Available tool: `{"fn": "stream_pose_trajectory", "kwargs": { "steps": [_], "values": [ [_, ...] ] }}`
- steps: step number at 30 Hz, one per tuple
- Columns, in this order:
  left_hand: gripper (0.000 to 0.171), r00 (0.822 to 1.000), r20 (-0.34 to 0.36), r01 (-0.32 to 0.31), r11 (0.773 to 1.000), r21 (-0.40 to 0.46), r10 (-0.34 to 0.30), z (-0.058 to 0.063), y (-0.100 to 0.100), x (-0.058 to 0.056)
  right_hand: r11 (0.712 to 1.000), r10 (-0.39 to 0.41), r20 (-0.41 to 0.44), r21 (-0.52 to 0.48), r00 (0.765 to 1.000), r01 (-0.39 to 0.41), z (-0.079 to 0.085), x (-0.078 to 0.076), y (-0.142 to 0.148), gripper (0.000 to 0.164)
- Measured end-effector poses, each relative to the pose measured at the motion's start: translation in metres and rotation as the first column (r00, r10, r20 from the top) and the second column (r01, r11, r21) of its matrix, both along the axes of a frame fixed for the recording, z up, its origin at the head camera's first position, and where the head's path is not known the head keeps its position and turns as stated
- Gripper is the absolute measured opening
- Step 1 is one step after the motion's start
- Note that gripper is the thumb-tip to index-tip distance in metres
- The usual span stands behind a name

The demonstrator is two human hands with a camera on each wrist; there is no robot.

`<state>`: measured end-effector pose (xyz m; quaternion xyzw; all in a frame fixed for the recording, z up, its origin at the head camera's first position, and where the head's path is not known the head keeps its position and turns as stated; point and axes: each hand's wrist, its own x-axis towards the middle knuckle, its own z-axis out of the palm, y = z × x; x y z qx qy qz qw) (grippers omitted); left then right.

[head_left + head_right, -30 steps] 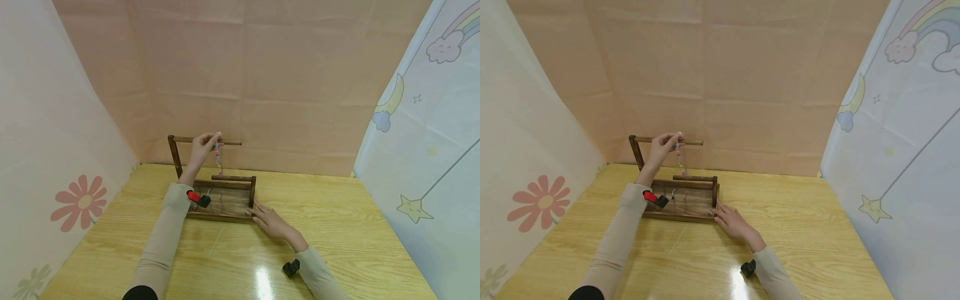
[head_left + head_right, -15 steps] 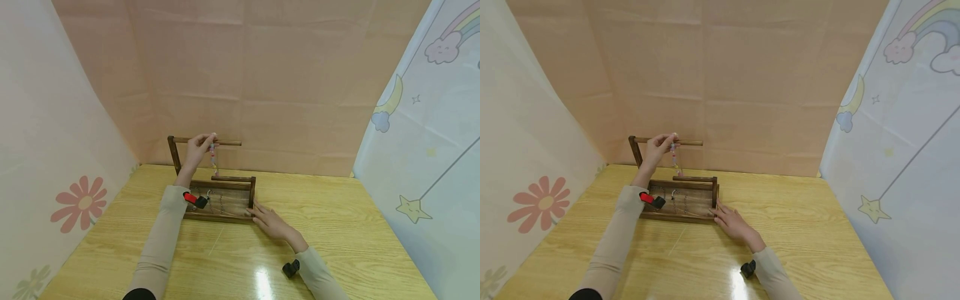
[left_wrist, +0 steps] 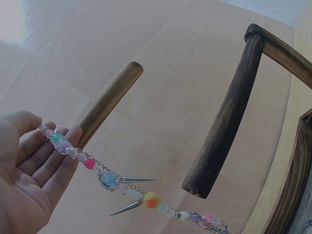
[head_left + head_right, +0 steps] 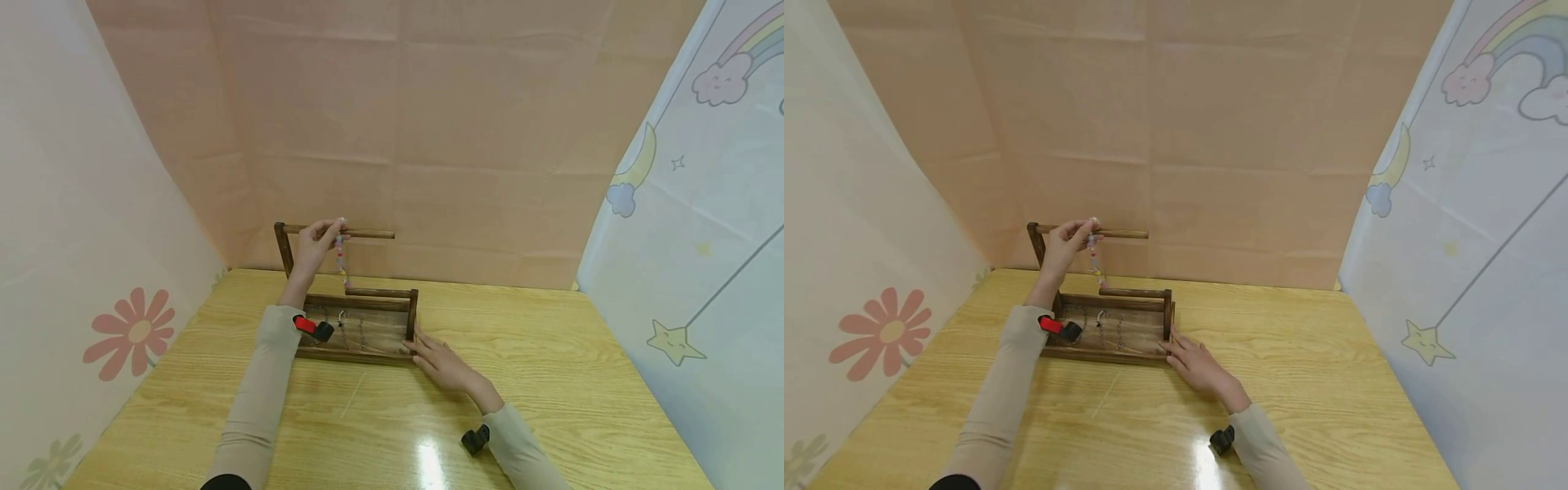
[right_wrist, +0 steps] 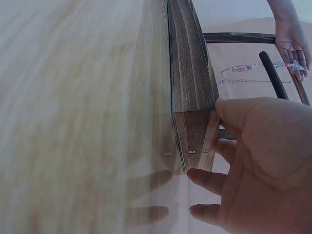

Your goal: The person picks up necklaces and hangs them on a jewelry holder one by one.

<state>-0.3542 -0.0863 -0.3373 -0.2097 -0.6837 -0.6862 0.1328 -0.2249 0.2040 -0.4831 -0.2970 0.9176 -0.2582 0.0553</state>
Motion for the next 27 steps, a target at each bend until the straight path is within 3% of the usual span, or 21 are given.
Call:
{"fn": "stream_pose_trajectory", "kwargs": {
  "steps": [11, 20, 27],
  "values": [
    [0.039, 1.000, 0.026, -0.009, 1.000, 0.007, 0.008, -0.001, -0.006, -0.001, 1.000, -0.004, 0.005, 0.005, 1.000, 0.004, 0.000, 0.001, 0.000, 0.044],
    [0.036, 0.999, 0.034, -0.031, 0.999, 0.031, 0.030, 0.012, -0.010, 0.016, 1.000, -0.004, 0.006, 0.008, 1.000, 0.004, 0.001, -0.001, -0.001, 0.044],
    [0.036, 0.998, 0.030, -0.052, 0.998, 0.041, 0.051, 0.012, -0.014, 0.017, 1.000, -0.005, 0.001, 0.015, 1.000, 0.005, 0.000, -0.002, -0.001, 0.044]
  ]
}}
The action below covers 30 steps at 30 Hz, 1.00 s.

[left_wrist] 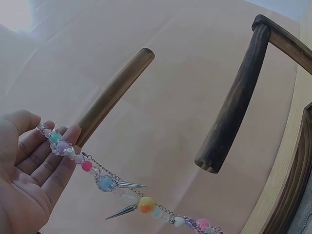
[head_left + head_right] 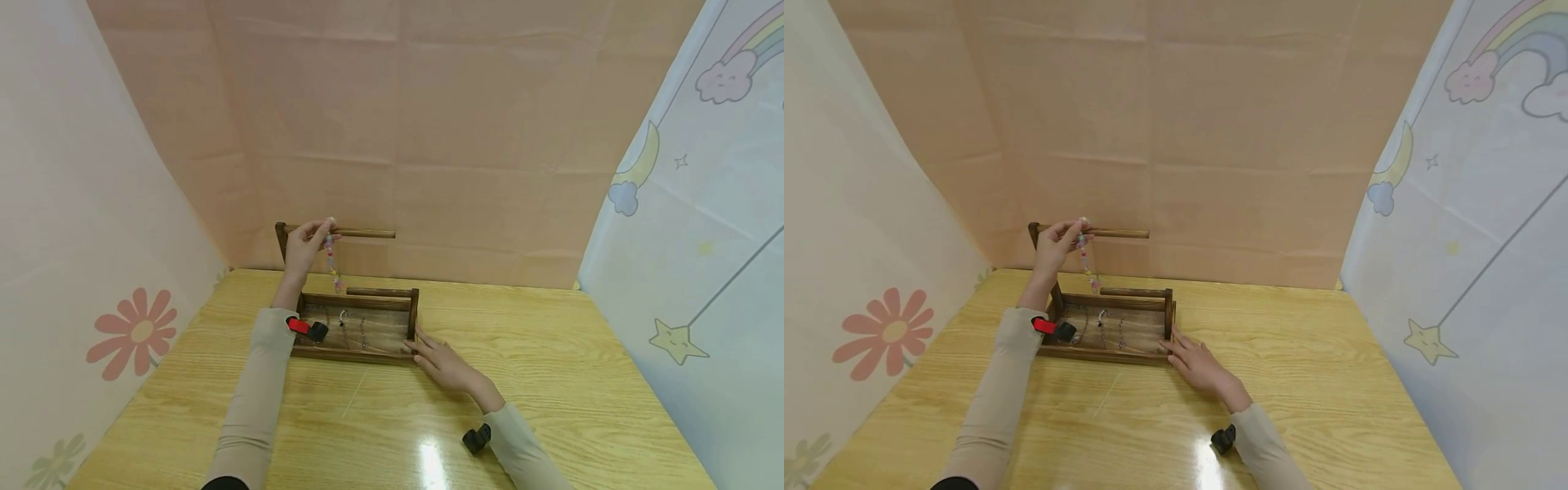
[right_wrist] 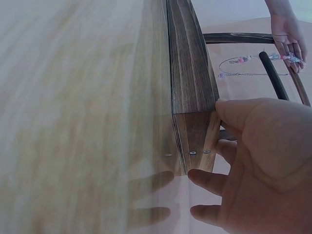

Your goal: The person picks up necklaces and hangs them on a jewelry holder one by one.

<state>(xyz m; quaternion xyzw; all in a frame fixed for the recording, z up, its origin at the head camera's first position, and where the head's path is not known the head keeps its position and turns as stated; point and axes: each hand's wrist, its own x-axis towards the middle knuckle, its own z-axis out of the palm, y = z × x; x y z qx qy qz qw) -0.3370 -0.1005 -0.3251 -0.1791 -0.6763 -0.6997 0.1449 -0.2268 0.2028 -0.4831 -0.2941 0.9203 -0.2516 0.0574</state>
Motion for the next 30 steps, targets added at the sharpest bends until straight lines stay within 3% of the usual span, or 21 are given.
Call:
{"fn": "stream_pose_trajectory", "kwargs": {
  "steps": [12, 19, 30],
  "values": [
    [0.034, 1.000, 0.006, -0.021, 1.000, 0.002, 0.021, 0.002, -0.007, 0.002, 1.000, 0.005, -0.001, -0.008, 1.000, -0.005, 0.001, 0.000, 0.001, 0.044],
    [0.036, 1.000, -0.004, -0.027, 0.999, 0.026, 0.028, -0.006, -0.015, -0.006, 1.000, 0.004, -0.001, -0.008, 1.000, -0.004, 0.000, 0.000, 0.000, 0.044],
    [0.035, 0.998, 0.013, -0.054, 0.998, 0.031, 0.053, -0.002, -0.021, 0.003, 1.000, 0.010, 0.000, -0.003, 1.000, -0.010, -0.001, 0.000, 0.002, 0.044]
  ]
}}
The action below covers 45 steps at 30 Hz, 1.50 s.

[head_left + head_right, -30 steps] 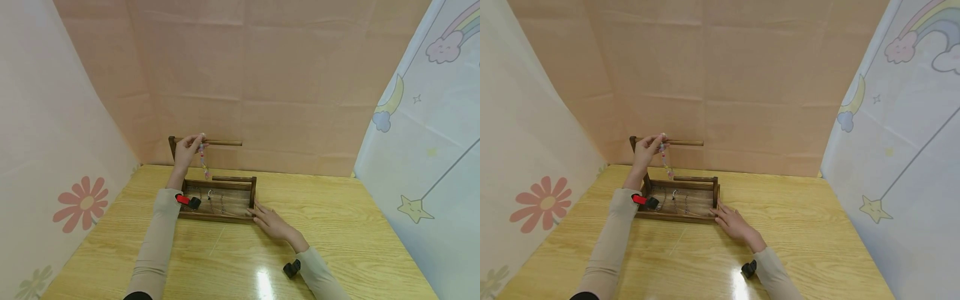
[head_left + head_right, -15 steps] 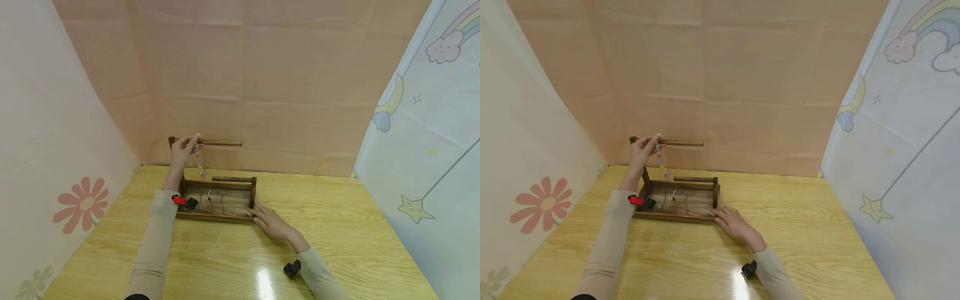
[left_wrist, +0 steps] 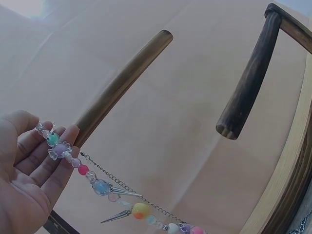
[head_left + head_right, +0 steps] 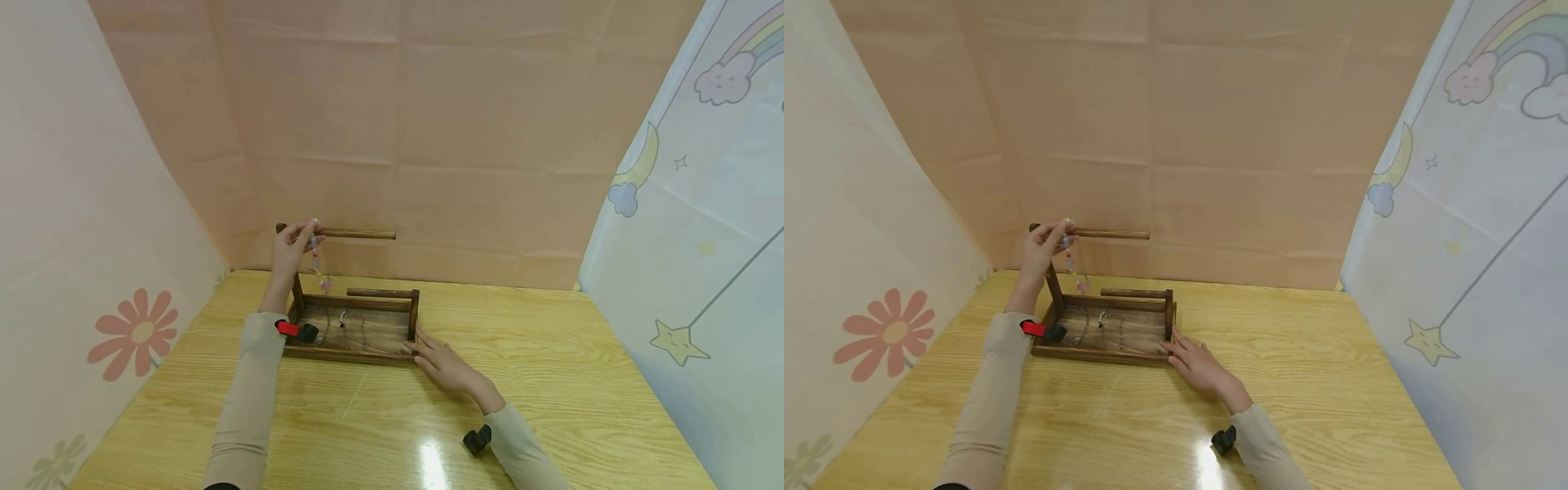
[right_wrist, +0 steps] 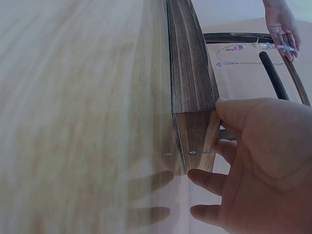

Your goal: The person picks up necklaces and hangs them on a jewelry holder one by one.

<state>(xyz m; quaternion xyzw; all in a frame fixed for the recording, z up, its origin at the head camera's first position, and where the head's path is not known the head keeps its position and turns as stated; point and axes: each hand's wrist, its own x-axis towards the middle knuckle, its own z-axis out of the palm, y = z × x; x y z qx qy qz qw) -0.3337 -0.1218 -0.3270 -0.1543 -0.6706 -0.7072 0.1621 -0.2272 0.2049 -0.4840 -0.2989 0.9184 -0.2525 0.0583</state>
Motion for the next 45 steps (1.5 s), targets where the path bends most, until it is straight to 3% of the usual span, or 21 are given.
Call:
{"fn": "stream_pose_trajectory", "kwargs": {
  "steps": [10, 18, 30, 39, 45],
  "values": [
    [0.036, 1.000, -0.018, 0.017, 0.999, 0.039, -0.016, -0.001, -0.006, -0.001, 1.000, -0.005, -0.007, 0.003, 1.000, 0.005, -0.001, 0.001, 0.000, 0.044],
    [0.036, 1.000, 0.013, -0.019, 0.998, 0.062, 0.018, -0.002, -0.011, -0.002, 1.000, -0.006, -0.003, 0.002, 1.000, 0.006, 0.000, 0.001, -0.001, 0.044],
    [0.035, 0.999, 0.026, -0.043, 0.994, 0.104, 0.041, -0.018, -0.023, -0.017, 1.000, 0.007, -0.012, -0.002, 1.000, -0.007, -0.001, 0.000, 0.000, 0.044],
    [0.036, 0.999, 0.034, -0.041, 0.993, 0.109, 0.038, -0.018, -0.028, -0.014, 0.999, 0.013, -0.006, -0.032, 1.000, -0.013, 0.001, 0.000, 0.000, 0.043],
    [0.038, 0.998, 0.050, -0.040, 0.994, 0.104, 0.035, -0.012, -0.029, -0.005, 1.000, 0.008, 0.009, -0.020, 1.000, -0.008, 0.003, 0.000, 0.000, 0.044]
  ]
}}
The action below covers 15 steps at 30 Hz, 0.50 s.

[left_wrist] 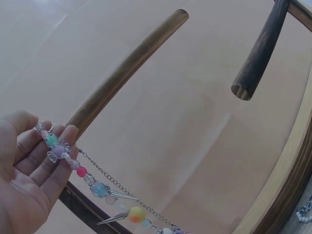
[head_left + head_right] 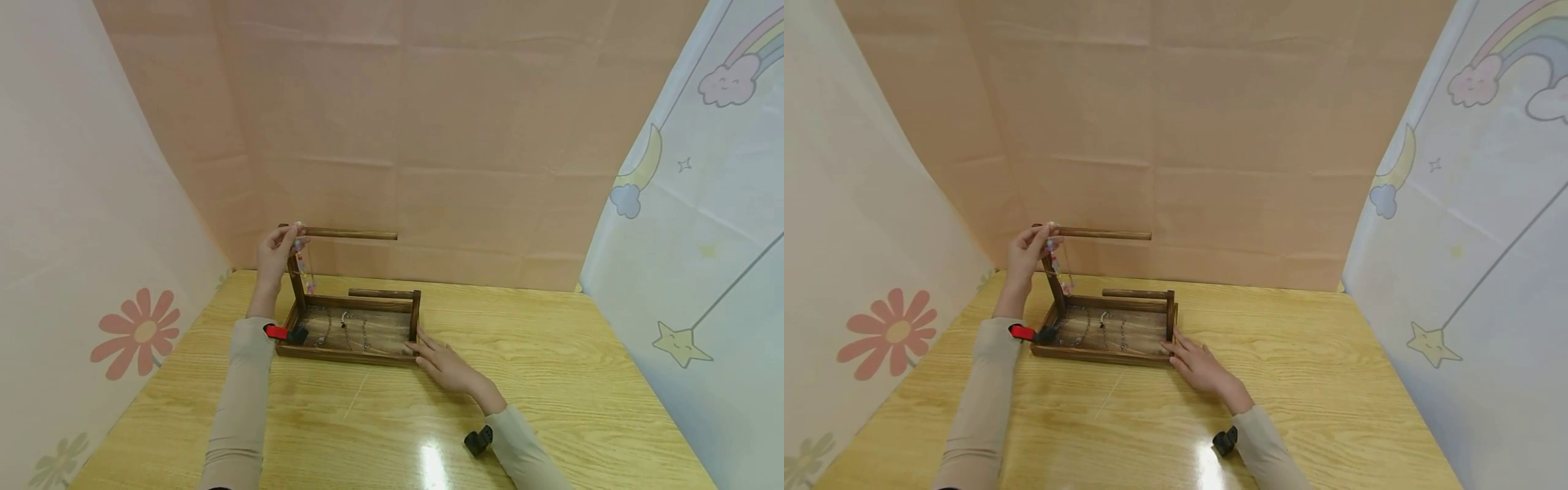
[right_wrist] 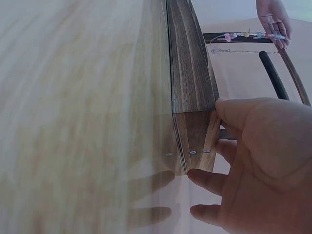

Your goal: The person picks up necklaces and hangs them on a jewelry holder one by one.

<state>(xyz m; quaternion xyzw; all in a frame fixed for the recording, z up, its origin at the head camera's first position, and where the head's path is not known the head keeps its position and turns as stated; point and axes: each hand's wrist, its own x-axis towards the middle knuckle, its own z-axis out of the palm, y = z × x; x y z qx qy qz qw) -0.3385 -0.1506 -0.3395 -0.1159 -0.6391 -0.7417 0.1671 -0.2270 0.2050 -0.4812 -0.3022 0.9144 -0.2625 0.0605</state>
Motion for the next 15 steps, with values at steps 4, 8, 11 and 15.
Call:
{"fn": "stream_pose_trajectory", "kwargs": {
  "steps": [4, 8, 11, 15],
  "values": [
    [0.038, 1.000, 0.010, -0.001, 1.000, -0.009, 0.002, 0.001, 0.001, 0.005, 1.000, -0.001, 0.005, 0.007, 1.000, 0.001, 0.000, -0.001, 0.000, 0.044],
    [0.039, 1.000, 0.026, -0.009, 1.000, -0.024, 0.010, -0.001, 0.000, 0.006, 1.000, -0.001, 0.006, 0.005, 1.000, 0.001, -0.001, -0.001, 0.001, 0.044],
    [0.039, 0.999, 0.032, -0.028, 0.999, -0.039, 0.030, -0.006, -0.002, 0.003, 1.000, 0.001, 0.007, 0.004, 1.000, -0.001, -0.001, -0.001, 0.001, 0.044],
    [0.039, 0.997, 0.036, -0.059, 0.996, -0.064, 0.061, -0.016, -0.005, -0.006, 1.000, 0.001, 0.007, 0.003, 1.000, -0.001, -0.002, -0.001, 0.001, 0.045]
  ]
}}
